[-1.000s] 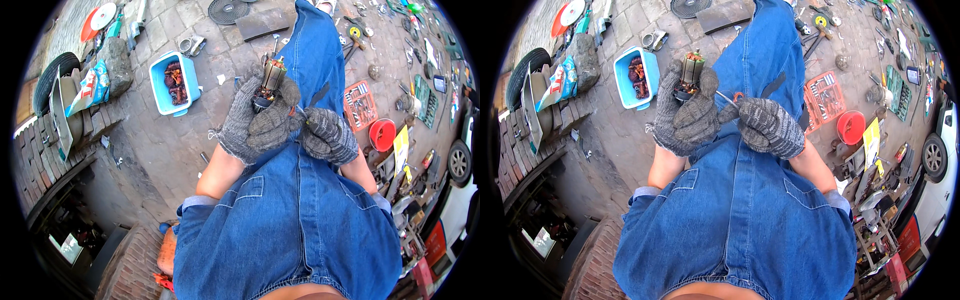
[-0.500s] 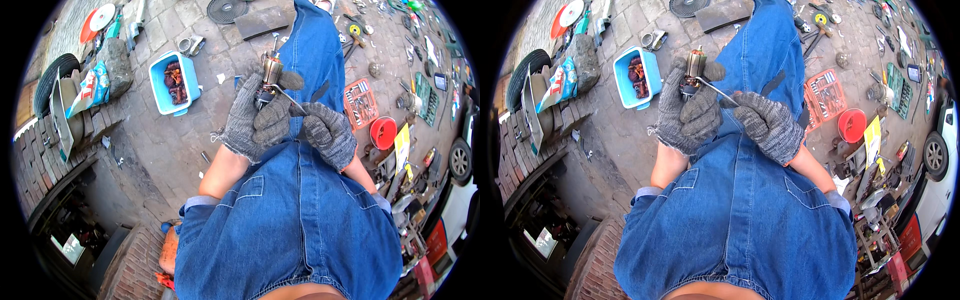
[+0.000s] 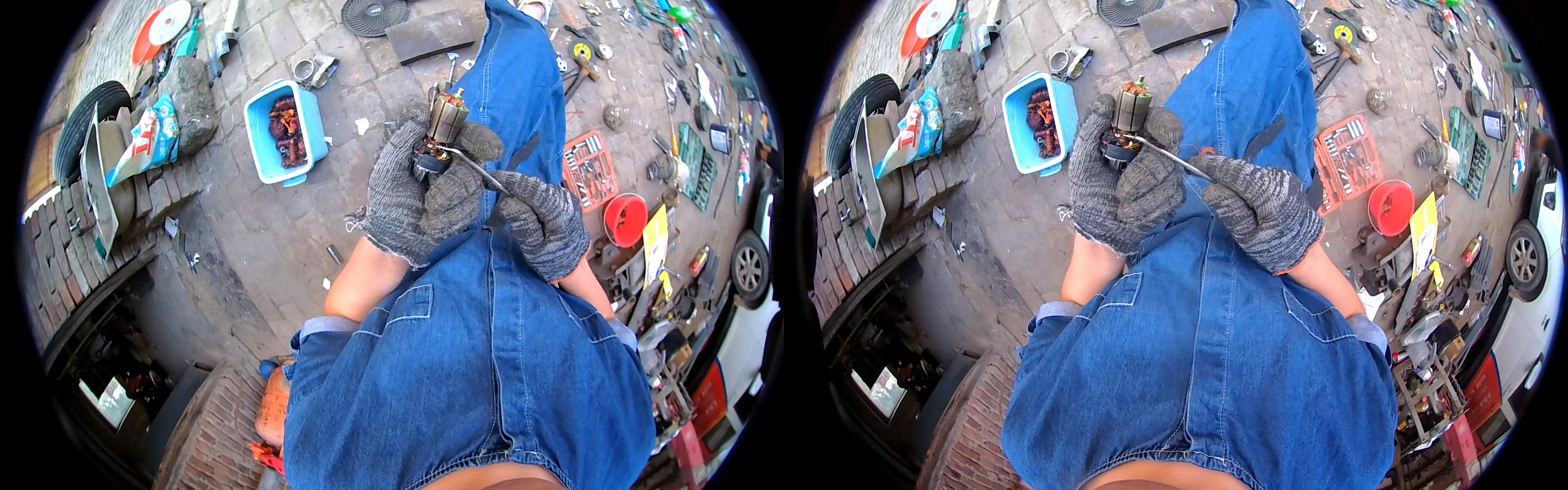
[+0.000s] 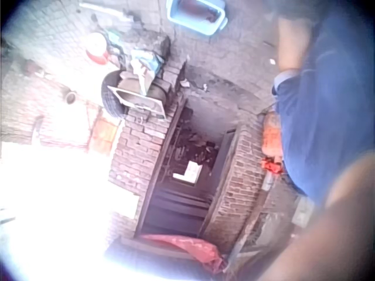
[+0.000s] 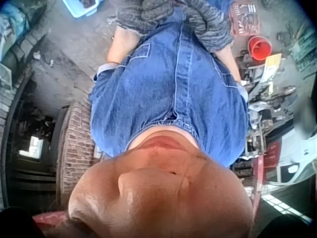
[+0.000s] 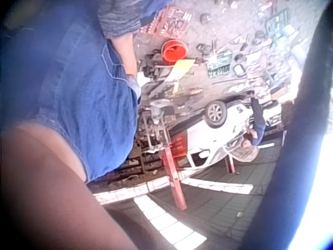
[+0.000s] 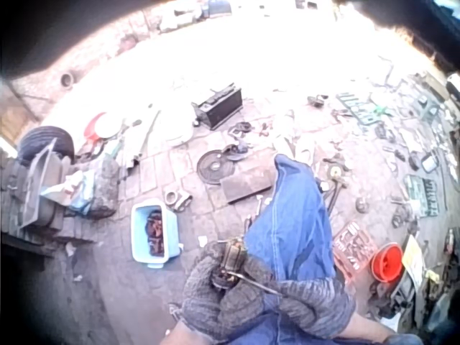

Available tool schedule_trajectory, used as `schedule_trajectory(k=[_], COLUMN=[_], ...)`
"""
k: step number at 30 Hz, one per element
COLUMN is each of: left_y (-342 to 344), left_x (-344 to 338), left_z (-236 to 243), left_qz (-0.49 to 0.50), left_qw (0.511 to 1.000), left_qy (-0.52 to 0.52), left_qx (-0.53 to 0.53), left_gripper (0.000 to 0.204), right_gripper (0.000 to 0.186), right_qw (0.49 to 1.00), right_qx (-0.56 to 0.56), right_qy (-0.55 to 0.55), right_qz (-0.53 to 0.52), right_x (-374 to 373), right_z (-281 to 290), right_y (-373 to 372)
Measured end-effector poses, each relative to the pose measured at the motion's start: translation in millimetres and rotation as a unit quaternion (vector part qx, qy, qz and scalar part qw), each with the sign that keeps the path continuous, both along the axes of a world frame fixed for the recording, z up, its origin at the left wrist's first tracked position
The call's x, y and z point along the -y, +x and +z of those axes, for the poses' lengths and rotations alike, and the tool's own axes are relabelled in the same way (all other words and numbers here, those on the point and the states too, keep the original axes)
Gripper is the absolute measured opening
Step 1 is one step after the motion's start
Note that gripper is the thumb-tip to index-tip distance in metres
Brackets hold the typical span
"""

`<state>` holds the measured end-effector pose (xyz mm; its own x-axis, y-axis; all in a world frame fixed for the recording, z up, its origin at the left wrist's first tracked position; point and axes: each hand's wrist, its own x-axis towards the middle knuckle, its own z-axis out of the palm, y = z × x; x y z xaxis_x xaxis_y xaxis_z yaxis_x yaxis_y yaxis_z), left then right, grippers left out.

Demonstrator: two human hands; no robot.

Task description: The person sits on the ground in a cluttered workshop and uses a screwdriver to adjust the internal components of a small cylindrical electrical device. They then use pliers to manipulate the wires and internal parts of the device.

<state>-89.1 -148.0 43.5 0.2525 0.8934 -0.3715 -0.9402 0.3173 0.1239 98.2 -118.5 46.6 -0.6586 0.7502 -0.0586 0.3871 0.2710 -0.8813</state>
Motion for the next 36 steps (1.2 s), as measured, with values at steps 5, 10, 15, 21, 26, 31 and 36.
schedule_trajectory(k=[5, 10, 15, 21, 26, 31, 36], left_y=[-2, -1, -4, -4, -11, -10, -10], left_x=[1, 1, 2, 1, -1, -1, -2], left_z=[-3, -1, -2, 8, 0, 0, -11], left_qz=[-0.004, 0.014, 0.000, 0.033, -0.023, 0.003, 0.010], left_qw=[1.000, 0.999, 0.998, 0.996, 0.998, 0.999, 0.998], left_qy=[0.014, -0.019, 0.053, -0.052, 0.053, 0.007, 0.061], left_qx=[0.001, -0.035, -0.014, -0.064, -0.001, -0.039, 0.003], left_gripper=[0.059, 0.060, 0.060, 0.058, 0.055, 0.053, 0.047], right_gripper=[0.030, 0.030, 0.030, 0.029, 0.025, 0.023, 0.024], right_qw=[1.000, 1.000, 1.000, 1.000, 0.997, 0.984, 0.994], right_qx=[-0.007, -0.001, -0.010, -0.004, -0.014, -0.053, -0.010], right_qy=[-0.005, -0.014, 0.003, -0.031, -0.078, -0.170, -0.087], right_qz=[0.001, 0.006, 0.003, 0.002, 0.009, -0.027, -0.061], right_x=[-1, -2, -2, -2, -1, 6, 16], right_z=[3, 3, 4, -1, -5, -3, -3], right_y=[-3, -2, -3, -1, -4, -11, -18])
